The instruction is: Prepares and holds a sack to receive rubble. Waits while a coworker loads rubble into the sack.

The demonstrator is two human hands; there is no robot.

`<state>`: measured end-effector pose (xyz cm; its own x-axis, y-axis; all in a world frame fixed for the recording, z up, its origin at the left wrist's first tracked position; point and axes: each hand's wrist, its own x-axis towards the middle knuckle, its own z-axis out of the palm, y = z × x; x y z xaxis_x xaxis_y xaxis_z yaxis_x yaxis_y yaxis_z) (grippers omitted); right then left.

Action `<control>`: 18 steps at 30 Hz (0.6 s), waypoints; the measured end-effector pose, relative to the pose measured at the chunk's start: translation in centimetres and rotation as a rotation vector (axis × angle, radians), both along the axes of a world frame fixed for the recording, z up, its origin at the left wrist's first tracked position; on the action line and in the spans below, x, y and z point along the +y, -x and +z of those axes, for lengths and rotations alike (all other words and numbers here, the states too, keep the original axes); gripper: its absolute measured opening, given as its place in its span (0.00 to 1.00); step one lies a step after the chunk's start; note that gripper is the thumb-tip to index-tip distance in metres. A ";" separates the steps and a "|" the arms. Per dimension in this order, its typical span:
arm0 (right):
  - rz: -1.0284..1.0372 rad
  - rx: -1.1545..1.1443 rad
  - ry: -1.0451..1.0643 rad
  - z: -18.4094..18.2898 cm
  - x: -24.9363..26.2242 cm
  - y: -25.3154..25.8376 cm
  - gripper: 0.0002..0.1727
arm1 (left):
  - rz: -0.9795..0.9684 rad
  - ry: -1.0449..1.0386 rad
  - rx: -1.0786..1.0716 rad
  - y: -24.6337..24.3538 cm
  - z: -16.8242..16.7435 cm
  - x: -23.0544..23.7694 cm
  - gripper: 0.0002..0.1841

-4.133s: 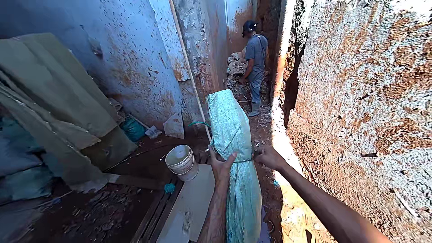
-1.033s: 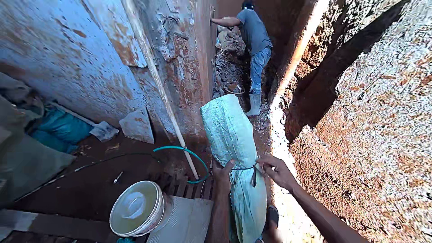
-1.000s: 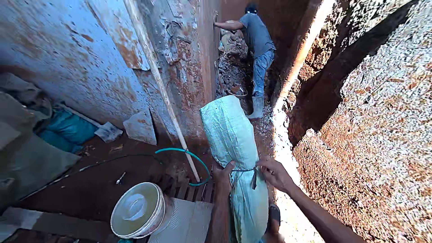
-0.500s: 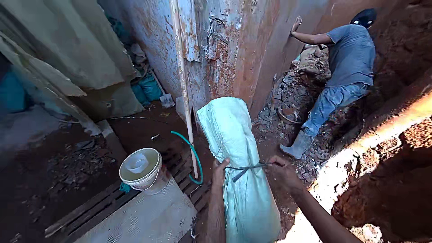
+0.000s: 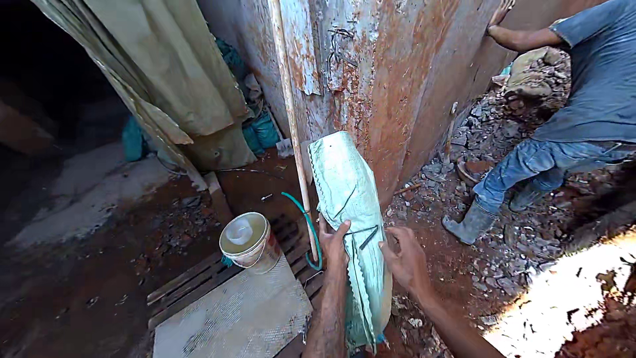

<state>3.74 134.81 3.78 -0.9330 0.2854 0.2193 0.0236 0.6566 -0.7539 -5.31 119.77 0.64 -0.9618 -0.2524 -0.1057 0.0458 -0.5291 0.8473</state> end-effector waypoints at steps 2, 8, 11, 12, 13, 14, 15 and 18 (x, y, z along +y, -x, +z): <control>0.047 -0.155 0.107 -0.7 -2.0 2.3 0.30 | -0.005 -0.016 0.015 0.3 -0.2 -0.6 0.54; 0.204 -0.049 0.539 -2.5 -5.5 5.4 0.29 | -0.016 -0.083 0.071 1.5 -0.1 -5.3 0.52; 0.268 -0.045 0.397 -2.5 -7.0 6.7 0.33 | -0.007 -0.106 0.114 1.5 0.6 -7.3 0.48; 0.287 -0.089 0.307 -2.6 -7.5 6.9 0.38 | -0.002 -0.126 0.133 1.5 0.4 -7.7 0.49; 0.312 -0.144 0.218 -2.4 -8.0 7.2 0.44 | 0.004 -0.150 0.158 1.6 0.1 -8.0 0.49; 0.336 -0.198 0.138 -1.9 -8.6 7.5 0.48 | 0.014 -0.171 0.187 1.7 -0.3 -8.3 0.50; 0.361 -0.239 0.063 -1.4 -9.1 7.8 0.52 | 0.026 -0.193 0.220 1.7 -0.7 -8.5 0.51; 0.440 -0.335 -0.100 -0.8 -10.6 8.5 0.67 | 0.089 -0.263 0.295 1.9 -1.7 -9.0 0.59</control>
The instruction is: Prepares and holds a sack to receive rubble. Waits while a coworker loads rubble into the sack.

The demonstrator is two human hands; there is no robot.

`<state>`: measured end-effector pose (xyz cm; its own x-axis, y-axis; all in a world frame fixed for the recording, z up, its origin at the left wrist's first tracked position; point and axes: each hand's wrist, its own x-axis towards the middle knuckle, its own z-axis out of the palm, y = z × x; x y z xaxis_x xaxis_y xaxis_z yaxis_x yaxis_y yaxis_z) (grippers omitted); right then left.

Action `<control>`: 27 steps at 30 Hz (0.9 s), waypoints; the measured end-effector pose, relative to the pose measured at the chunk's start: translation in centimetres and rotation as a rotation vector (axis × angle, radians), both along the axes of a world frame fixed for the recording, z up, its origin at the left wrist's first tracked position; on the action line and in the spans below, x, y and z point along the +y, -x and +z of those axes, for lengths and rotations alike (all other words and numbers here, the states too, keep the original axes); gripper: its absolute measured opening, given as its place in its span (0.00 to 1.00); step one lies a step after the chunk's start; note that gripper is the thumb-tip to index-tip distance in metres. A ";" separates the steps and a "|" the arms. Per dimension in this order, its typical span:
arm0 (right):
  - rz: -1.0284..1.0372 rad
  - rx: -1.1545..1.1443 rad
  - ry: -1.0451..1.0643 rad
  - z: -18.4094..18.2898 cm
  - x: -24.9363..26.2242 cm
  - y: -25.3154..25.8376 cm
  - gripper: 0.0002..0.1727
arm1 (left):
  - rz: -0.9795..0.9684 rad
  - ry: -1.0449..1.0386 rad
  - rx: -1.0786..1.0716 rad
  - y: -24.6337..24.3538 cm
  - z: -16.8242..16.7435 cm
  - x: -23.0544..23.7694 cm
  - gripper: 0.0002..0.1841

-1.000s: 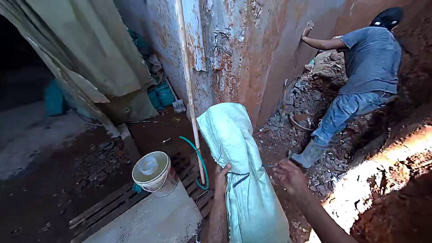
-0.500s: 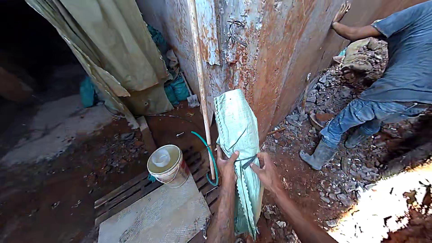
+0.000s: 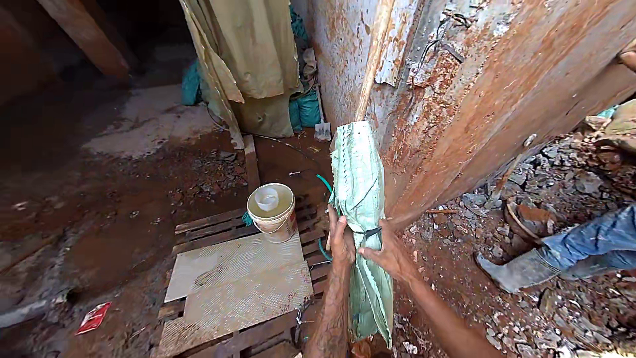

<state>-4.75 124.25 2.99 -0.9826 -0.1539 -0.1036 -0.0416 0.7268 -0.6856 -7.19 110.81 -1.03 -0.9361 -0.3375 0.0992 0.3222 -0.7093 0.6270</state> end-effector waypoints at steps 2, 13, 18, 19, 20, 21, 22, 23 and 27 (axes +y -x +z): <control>0.067 -0.049 -0.062 -0.2 -0.6 0.3 0.74 | 0.049 -0.053 0.025 0.1 -0.3 -0.2 0.59; 0.228 -0.087 -0.481 -1.1 -4.7 0.6 0.36 | 0.229 -0.078 -0.051 -0.3 -3.2 -1.0 0.46; 0.381 -0.008 -0.634 -3.6 -8.3 -0.2 0.22 | 0.419 -0.157 -0.233 -1.4 -6.6 -4.2 0.41; 0.409 -0.035 -0.647 -4.0 -9.2 -0.2 0.22 | 0.458 -0.178 -0.274 -1.7 -7.6 -5.1 0.40; 0.423 -0.051 -0.645 -4.7 -10.1 -0.3 0.23 | 0.499 -0.201 -0.314 -2.0 -8.7 -6.2 0.39; 0.420 -0.037 -0.618 -5.5 -10.8 -0.3 0.23 | 0.530 -0.204 -0.359 -2.5 -9.8 -7.5 0.37; 0.411 -0.006 -0.585 -6.4 -11.5 -0.2 0.22 | 0.535 -0.160 -0.410 -3.1 -11.1 -9.0 0.38; 0.407 0.002 -0.558 -7.0 -12.4 0.0 0.22 | 0.534 -0.086 -0.472 -4.0 -12.7 -10.7 0.40; 0.463 -0.134 -0.538 -9.3 -15.1 2.7 0.23 | 0.563 0.118 -0.842 -11.2 -19.1 -16.8 0.41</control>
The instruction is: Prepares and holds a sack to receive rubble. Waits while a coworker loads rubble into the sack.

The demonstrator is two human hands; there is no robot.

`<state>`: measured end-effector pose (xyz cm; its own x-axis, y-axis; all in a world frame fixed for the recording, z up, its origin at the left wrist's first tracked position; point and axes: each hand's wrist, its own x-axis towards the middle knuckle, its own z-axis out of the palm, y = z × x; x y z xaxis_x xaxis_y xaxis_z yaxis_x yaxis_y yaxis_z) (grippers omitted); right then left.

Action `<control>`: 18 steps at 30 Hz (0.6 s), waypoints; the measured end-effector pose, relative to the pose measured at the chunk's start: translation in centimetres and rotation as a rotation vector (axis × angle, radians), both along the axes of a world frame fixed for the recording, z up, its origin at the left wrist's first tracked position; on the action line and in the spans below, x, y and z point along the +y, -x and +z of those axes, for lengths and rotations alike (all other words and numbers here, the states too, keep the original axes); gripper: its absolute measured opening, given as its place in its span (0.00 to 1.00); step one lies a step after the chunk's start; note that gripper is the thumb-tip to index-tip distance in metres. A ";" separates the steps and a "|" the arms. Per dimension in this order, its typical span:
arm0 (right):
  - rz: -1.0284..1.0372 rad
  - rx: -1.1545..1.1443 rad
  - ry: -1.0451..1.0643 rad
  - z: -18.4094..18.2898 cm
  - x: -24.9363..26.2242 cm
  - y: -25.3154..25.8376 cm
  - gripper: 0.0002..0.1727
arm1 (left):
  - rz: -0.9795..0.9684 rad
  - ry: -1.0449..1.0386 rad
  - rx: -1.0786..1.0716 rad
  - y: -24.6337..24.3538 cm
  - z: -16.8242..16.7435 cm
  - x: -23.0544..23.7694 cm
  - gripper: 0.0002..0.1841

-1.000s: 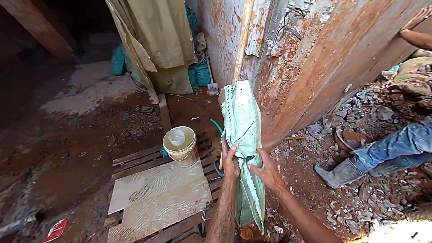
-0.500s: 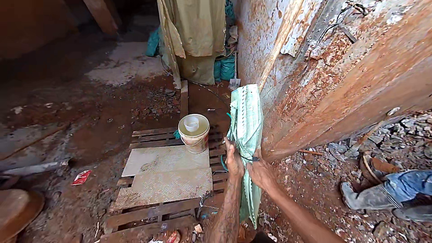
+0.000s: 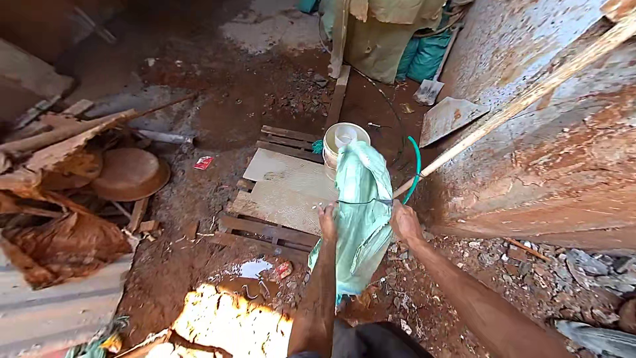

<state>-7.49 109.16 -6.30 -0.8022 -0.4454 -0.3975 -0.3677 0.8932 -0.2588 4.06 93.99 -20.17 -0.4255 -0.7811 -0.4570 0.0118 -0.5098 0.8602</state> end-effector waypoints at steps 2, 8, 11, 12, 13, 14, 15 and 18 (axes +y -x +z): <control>-0.013 -0.034 0.016 -1.4 -0.6 1.9 0.24 | 0.084 -0.008 -0.130 -4.7 -2.3 -2.0 0.39; -0.069 -0.017 -0.015 -3.2 -0.5 6.0 0.24 | 0.252 -0.105 -0.300 -18.0 -6.2 -1.3 0.38; -0.069 0.000 -0.075 -3.5 1.5 6.5 0.23 | 0.307 -0.173 -0.404 -22.5 -8.5 1.5 0.36; -0.078 0.004 -0.090 -3.4 2.5 6.6 0.23 | 0.331 -0.198 -0.432 -23.6 -9.1 2.6 0.36; -0.090 0.024 -0.089 -3.4 3.6 6.7 0.23 | 0.349 -0.230 -0.455 -24.5 -9.5 3.6 0.36; -0.104 0.054 -0.073 -3.3 4.9 7.0 0.23 | 0.353 -0.260 -0.486 -25.2 -9.9 4.6 0.36; -0.122 0.083 -0.052 -2.8 6.2 7.2 0.23 | 0.345 -0.280 -0.512 -25.8 -10.4 5.6 0.35; -0.142 0.182 0.000 -0.1 10.2 7.5 0.22 | 0.300 -0.293 -0.550 -26.5 -12.0 7.7 0.34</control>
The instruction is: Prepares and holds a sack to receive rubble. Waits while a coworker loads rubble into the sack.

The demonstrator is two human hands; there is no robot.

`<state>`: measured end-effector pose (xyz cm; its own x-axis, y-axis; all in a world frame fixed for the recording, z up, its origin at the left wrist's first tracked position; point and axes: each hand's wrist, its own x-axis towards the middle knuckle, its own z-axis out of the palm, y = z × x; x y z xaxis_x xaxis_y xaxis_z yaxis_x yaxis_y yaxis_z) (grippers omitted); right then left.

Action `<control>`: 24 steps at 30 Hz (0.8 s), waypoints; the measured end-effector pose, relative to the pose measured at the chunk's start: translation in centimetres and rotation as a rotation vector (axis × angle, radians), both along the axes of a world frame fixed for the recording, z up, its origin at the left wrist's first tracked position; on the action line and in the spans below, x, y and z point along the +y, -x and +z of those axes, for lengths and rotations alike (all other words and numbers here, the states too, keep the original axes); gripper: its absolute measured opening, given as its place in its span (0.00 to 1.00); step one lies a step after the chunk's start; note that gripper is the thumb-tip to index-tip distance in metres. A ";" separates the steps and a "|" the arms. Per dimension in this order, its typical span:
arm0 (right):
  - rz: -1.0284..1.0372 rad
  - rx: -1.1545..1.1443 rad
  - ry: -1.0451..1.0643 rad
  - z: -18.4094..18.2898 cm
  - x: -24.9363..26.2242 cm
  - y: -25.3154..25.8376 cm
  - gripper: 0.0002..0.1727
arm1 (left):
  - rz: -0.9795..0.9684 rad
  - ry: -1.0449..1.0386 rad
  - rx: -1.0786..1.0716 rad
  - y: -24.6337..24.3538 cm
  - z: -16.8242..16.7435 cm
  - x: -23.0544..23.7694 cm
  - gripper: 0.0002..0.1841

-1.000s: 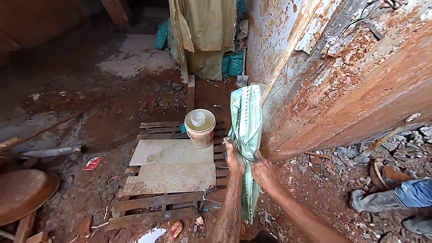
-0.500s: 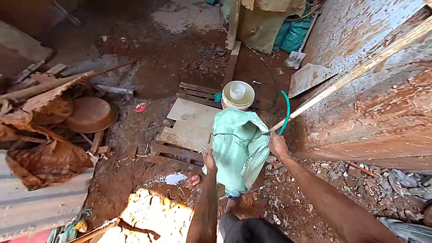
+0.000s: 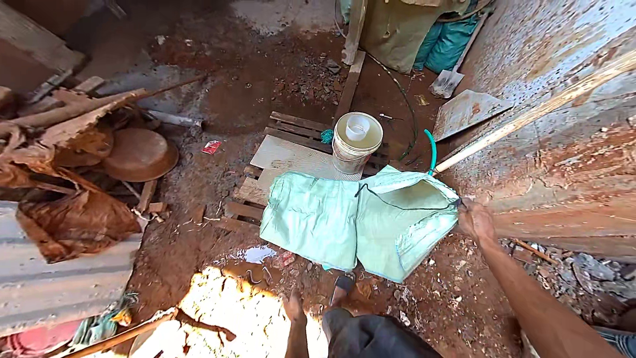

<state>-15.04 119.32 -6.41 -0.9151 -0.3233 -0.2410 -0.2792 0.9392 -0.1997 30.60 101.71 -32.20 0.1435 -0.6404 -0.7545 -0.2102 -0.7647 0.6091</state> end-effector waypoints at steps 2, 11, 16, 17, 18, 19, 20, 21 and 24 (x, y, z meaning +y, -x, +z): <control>-0.027 0.078 0.026 2.6 2.3 -0.2 0.23 | -0.056 -0.016 -0.023 0.5 -0.4 0.5 0.34; -0.409 0.620 0.420 19.0 16.1 1.0 0.22 | -0.376 0.094 0.097 10.6 5.1 -3.6 0.38; -0.620 0.422 0.369 21.0 23.7 -1.7 0.23 | -0.611 0.227 0.301 18.1 7.0 -5.0 0.39; -0.616 0.356 0.345 19.4 25.5 -2.1 0.21 | -0.681 0.251 0.339 19.8 7.7 -4.7 0.41; -0.614 0.326 0.355 18.1 27.0 -2.9 0.19 | -0.754 0.276 0.381 21.5 8.8 -3.9 0.42; -0.615 0.329 0.392 17.0 28.3 -3.9 0.16 | -0.827 0.299 0.428 23.2 10.1 -2.8 0.43; -0.639 0.339 0.441 16.0 29.2 -5.2 0.13 | -0.898 0.323 0.476 24.7 11.6 -1.5 0.43; -0.680 0.346 0.486 15.3 29.8 -6.6 0.12 | -0.969 0.345 0.526 26.2 13.3 0.0 0.43; -0.803 0.354 0.604 13.5 31.1 -11.2 0.13 | -1.188 0.381 0.665 29.7 17.7 5.0 0.42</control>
<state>-3.79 150.41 7.10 -0.8996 0.4294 0.0792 0.2447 0.6461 -0.7230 0.88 106.71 -14.52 -0.9265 -0.3031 -0.2229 -0.1994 -0.1066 0.9741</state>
